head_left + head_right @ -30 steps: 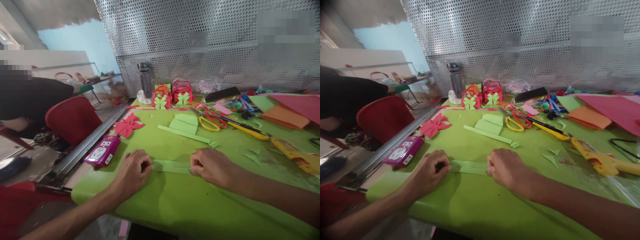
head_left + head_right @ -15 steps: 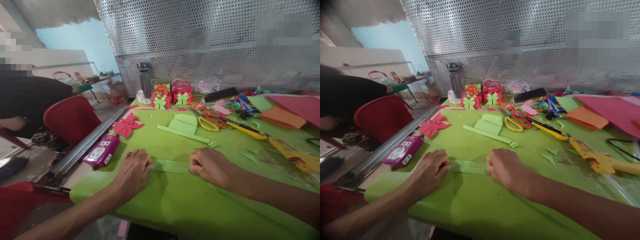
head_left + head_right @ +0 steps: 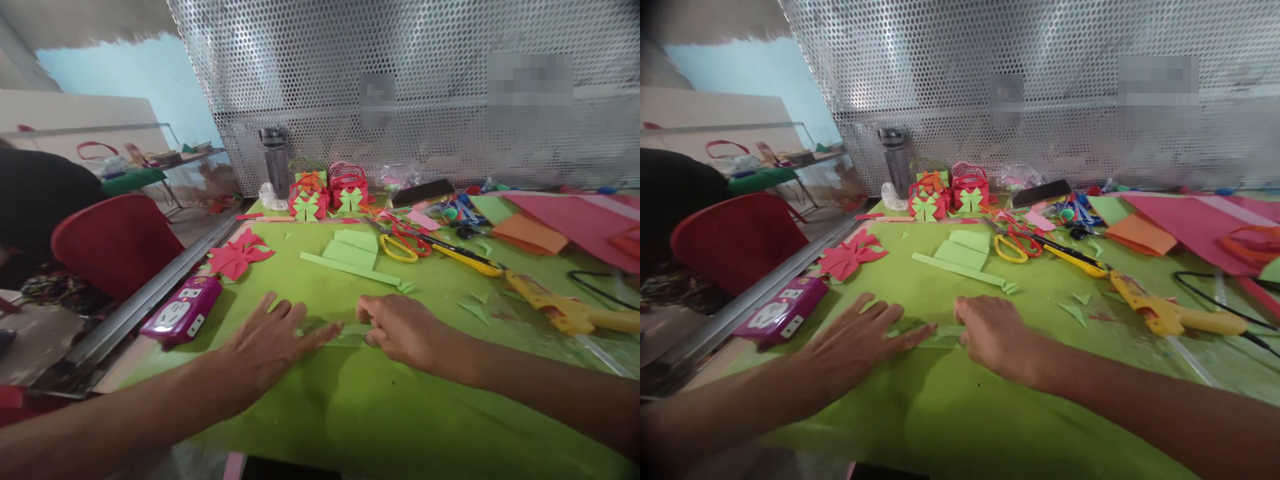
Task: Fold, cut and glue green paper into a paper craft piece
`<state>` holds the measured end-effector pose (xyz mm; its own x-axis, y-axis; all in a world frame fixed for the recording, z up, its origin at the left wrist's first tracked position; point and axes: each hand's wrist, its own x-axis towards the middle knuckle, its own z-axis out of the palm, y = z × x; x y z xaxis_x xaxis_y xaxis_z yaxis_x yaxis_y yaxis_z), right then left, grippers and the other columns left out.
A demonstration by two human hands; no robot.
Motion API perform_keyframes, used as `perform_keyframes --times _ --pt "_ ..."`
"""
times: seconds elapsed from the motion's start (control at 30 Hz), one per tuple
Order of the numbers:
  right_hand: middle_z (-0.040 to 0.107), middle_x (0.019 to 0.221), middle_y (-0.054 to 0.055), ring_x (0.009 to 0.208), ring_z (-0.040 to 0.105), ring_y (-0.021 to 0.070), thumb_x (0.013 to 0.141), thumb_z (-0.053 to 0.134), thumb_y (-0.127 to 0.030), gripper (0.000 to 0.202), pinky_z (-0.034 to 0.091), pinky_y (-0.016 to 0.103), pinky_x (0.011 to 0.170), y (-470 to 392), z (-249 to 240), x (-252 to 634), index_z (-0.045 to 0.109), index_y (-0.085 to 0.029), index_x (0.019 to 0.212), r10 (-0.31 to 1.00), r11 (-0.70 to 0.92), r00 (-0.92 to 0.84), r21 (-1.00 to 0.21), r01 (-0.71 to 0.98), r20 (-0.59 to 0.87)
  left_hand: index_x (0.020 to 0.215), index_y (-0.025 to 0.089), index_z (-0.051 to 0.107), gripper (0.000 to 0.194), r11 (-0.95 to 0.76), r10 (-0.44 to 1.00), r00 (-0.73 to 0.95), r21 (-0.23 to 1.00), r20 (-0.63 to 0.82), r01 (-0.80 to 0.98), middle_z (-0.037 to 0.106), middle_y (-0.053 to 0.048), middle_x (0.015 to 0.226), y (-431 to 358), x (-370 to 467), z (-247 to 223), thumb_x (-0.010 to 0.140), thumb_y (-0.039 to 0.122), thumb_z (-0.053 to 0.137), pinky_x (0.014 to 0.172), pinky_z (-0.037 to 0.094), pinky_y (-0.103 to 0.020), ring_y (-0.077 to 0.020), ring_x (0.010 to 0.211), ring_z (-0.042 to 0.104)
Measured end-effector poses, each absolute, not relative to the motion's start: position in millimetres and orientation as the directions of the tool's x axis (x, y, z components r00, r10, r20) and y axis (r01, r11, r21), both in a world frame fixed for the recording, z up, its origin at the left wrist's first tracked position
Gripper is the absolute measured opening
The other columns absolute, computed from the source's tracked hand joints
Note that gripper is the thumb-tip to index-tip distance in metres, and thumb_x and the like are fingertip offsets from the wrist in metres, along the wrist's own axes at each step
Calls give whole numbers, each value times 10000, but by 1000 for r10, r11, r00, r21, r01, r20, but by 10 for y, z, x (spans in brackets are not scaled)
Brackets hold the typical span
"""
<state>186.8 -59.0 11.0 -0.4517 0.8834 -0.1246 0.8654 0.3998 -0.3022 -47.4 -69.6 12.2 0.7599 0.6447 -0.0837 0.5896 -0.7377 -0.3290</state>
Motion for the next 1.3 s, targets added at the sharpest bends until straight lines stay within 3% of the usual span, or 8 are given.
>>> perform_keyframes --times 0.2,0.47,0.63,0.9,1.0,1.07,1.17,1.3 --pt "632 722 17 667 553 162 693 562 -181 200 224 250 528 -592 92 1862 574 -207 891 887 407 -448 -271 873 -112 1350 448 240 744 -825 515 855 -301 -55 478 523 -41 1027 -679 -406 144 769 91 536 913 291 -469 -222 880 508" --pt "629 712 12 666 553 160 714 576 -187 175 243 246 540 -610 140 1852 585 -206 888 895 366 -420 -289 885 -153 1356 425 241 692 -825 512 858 -303 -43 477 506 -34 896 -659 -428 124 795 113 501 813 326 -395 -206 784 476" --pt "599 649 -9 604 502 132 704 574 -167 157 229 237 530 -614 155 1850 582 -206 856 897 346 -411 -321 882 -161 1319 358 341 576 -787 561 827 -339 -47 515 502 -45 861 -716 -641 126 825 84 451 723 337 -367 -207 762 451" --pt "578 619 -26 560 471 112 704 565 -169 127 220 231 515 -604 130 1862 574 -208 824 897 342 -413 -347 873 -156 1315 297 372 620 -707 697 713 -240 -76 665 535 -59 1005 -911 -1122 133 786 -25 417 835 338 -386 -213 910 482" --pt "573 608 -27 545 467 109 692 564 -168 140 216 236 511 -593 91 1877 573 -204 828 894 367 -430 -347 863 -123 1206 286 508 612 -644 751 660 -254 -25 722 560 -69 965 -908 -1181 211 745 -83 346 753 366 -360 -212 860 512" --pt "572 604 -26 546 472 111 682 566 -174 150 215 237 511 -583 75 1876 577 -203 828 893 376 -436 -349 858 -110 1124 270 570 511 -591 797 603 -161 32 790 572 -68 936 -903 -1070 329 785 -34 340 714 377 -328 -205 848 528" --pt "582 616 -14 571 483 125 661 553 -164 160 209 240 510 -576 76 1852 590 -201 813 902 362 -418 -341 867 -105 939 188 607 224 -497 865 499 222 48 839 596 -25 784 -897 -654 533 880 216 393 630 390 -254 -141 690 540" --pt "595 639 5 599 490 143 637 535 -152 207 207 244 512 -591 91 1827 613 -200 823 914 348 -395 -334 876 -86 719 173 574 173 -344 825 529 566 -199 749 557 28 590 -764 -36 564 811 259 455 474 353 -198 -97 517 500"
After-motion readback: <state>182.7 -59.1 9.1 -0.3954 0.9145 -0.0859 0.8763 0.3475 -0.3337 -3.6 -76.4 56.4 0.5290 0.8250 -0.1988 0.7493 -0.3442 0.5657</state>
